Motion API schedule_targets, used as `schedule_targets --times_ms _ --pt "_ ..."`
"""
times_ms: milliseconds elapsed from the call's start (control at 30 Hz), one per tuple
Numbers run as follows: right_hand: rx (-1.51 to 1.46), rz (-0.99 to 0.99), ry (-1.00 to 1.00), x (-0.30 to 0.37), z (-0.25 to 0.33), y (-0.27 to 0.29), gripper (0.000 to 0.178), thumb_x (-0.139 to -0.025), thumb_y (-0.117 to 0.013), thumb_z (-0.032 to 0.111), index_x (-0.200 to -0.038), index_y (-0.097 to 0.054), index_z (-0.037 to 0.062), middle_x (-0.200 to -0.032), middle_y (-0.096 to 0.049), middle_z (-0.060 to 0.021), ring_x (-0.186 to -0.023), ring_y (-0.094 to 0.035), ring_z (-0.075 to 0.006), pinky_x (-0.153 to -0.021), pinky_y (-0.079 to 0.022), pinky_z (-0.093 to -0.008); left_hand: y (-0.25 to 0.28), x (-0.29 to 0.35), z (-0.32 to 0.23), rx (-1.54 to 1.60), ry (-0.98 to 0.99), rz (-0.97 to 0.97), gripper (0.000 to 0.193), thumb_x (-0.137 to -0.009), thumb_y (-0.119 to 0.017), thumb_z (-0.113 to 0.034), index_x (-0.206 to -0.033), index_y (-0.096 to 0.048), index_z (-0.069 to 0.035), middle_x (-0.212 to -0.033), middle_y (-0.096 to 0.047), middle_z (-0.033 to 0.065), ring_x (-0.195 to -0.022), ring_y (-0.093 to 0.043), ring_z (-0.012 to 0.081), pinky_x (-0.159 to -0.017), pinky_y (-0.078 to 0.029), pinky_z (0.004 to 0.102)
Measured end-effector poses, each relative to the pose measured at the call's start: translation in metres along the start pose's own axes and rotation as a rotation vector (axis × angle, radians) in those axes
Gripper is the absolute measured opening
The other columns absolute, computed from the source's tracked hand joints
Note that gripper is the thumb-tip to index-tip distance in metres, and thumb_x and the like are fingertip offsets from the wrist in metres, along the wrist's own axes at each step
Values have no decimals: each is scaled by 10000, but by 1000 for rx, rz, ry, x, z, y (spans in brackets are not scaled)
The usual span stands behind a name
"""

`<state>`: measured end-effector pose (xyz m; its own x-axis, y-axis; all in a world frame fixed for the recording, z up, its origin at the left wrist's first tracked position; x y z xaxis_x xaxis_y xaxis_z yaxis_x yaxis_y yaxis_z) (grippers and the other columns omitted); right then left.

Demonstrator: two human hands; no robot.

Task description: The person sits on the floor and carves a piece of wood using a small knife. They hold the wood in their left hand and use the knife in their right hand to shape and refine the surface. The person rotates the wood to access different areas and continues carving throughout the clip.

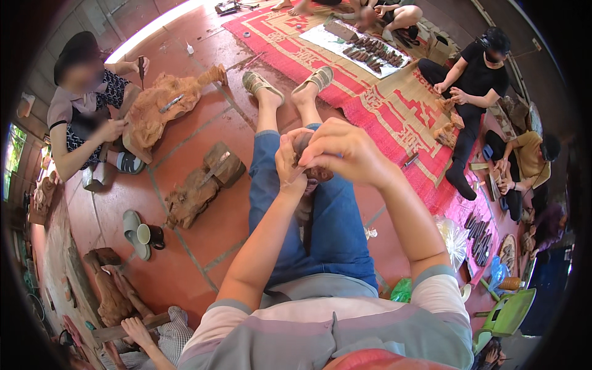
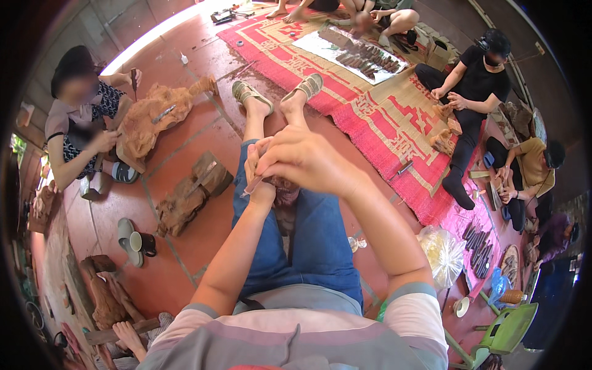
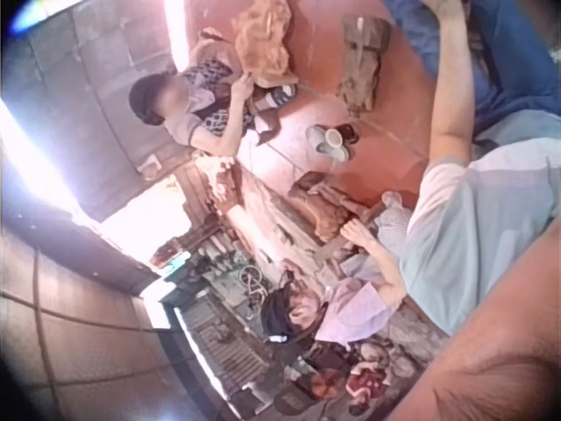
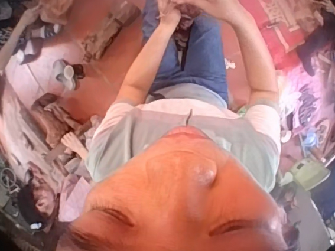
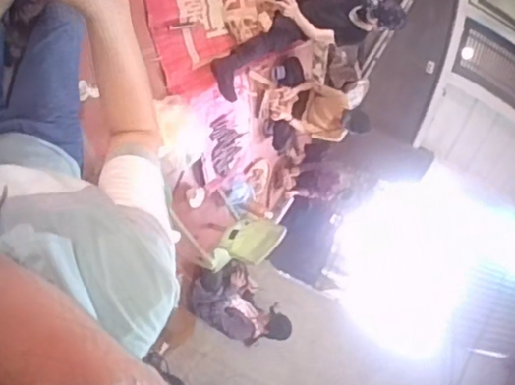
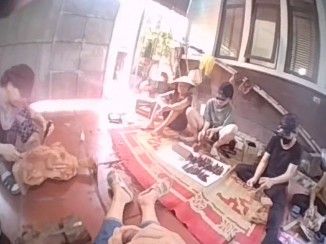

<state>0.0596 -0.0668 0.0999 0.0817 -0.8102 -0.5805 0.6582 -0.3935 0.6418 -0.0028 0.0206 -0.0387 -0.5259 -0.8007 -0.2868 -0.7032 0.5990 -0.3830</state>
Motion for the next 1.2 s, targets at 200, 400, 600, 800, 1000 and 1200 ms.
schedule_targets --times_ms 200,400,600,800,1000,1200 --pt "-33 57 86 -13 7 13 94 -740 -741 106 -822 -702 82 -839 -643 -37 -836 -602 -217 -753 -477 -324 2 2 -7 -38 -103 -45 603 -1024 -196 -435 -1037 -580 30 -907 -636 105 -827 -609 150 -777 -489 250" --pt "-143 72 -170 -11 -38 24 80 -754 -733 87 -831 -723 70 -806 -641 -38 -826 -584 -167 -750 -473 -299 9 -3 14 61 3 -22 614 -1025 -180 -433 -1038 -595 20 -937 -641 88 -875 -602 147 -815 -465 257" --pt "-307 0 -331 8 -61 8 77 -768 -728 43 -844 -717 33 -796 -647 -38 -755 -600 -125 -683 -478 -269 -1 -2 3 132 5 -33 602 -1027 -180 -421 -1041 -591 19 -945 -638 90 -872 -596 138 -809 -466 249" --pt "-584 74 -290 14 -41 -25 67 -775 -724 3 -828 -684 14 -807 -639 -11 -716 -584 -76 -614 -461 -216 -2 0 -1 10 25 29 599 -1024 -216 -447 -1026 -590 21 -884 -630 71 -787 -593 132 -740 -485 259" --pt "-690 24 -343 14 -39 -19 66 -815 -698 48 -878 -693 28 -798 -649 -1 -744 -596 -73 -621 -485 -230 10 2 8 116 59 -18 602 -1018 -224 -457 -1035 -585 24 -893 -635 81 -809 -610 137 -758 -494 259" --pt "-587 -30 -518 23 -78 -10 68 -800 -709 29 -866 -696 23 -821 -646 -8 -739 -582 -66 -639 -474 -218 3 -2 2 35 25 -39 636 -1017 -191 -465 -1030 -589 31 -900 -641 88 -796 -616 145 -748 -496 244"
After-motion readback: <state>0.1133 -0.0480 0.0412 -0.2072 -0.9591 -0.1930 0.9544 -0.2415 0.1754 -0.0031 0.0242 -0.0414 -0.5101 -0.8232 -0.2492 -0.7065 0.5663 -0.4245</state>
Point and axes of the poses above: each hand's wrist, its own x-axis away from the middle knuckle, its own y-axis out of the back of the hand, z = x × y, the point moved 6 cm from there along -x, towards the middle knuckle
